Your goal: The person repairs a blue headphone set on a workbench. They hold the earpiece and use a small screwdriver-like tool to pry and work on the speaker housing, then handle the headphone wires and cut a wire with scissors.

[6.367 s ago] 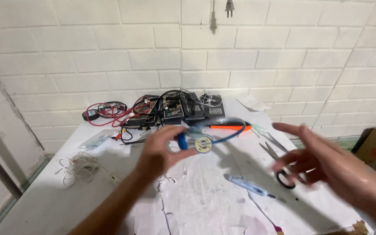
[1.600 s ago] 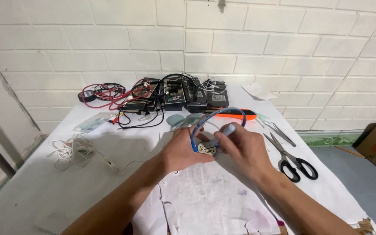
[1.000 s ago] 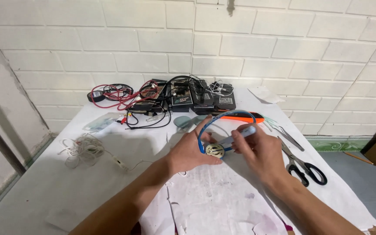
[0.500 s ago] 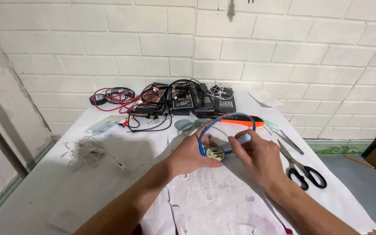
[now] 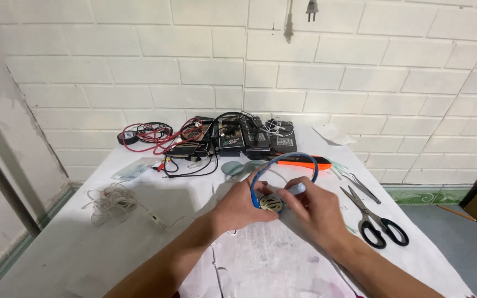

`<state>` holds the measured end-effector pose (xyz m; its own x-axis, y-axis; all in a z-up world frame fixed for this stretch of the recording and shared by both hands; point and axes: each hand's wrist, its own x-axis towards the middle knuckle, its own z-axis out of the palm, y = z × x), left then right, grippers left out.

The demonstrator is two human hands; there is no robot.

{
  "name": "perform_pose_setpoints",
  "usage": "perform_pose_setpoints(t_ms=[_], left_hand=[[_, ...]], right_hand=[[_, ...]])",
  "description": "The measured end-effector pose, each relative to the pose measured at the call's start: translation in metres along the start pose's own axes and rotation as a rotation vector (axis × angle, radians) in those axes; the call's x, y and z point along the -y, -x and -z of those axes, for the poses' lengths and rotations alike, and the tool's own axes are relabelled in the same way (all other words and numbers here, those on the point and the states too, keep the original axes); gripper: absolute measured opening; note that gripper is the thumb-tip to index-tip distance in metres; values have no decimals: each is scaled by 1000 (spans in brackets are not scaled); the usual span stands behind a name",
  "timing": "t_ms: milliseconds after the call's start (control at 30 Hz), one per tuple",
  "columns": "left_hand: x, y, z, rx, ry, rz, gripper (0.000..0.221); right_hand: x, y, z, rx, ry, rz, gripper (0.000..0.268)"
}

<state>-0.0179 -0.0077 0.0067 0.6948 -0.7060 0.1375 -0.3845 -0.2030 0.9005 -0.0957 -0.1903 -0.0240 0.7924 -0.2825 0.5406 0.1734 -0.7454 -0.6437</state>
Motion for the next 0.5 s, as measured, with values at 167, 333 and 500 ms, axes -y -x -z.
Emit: perform_pose_setpoints(t_ms=[167, 333, 500], left_hand=[[24, -9, -3, -46, -37, -67, 110], [36, -13, -4, -71, -12, -119, 104], [32, -14, -5, -72, -10, -104, 75]], right_hand=[[-18, -7, -7, -16, -46, 93, 23], [-8, -2, -2, -21, -83, 123, 29], [-5, -3, 0, 3, -4, 147, 32]])
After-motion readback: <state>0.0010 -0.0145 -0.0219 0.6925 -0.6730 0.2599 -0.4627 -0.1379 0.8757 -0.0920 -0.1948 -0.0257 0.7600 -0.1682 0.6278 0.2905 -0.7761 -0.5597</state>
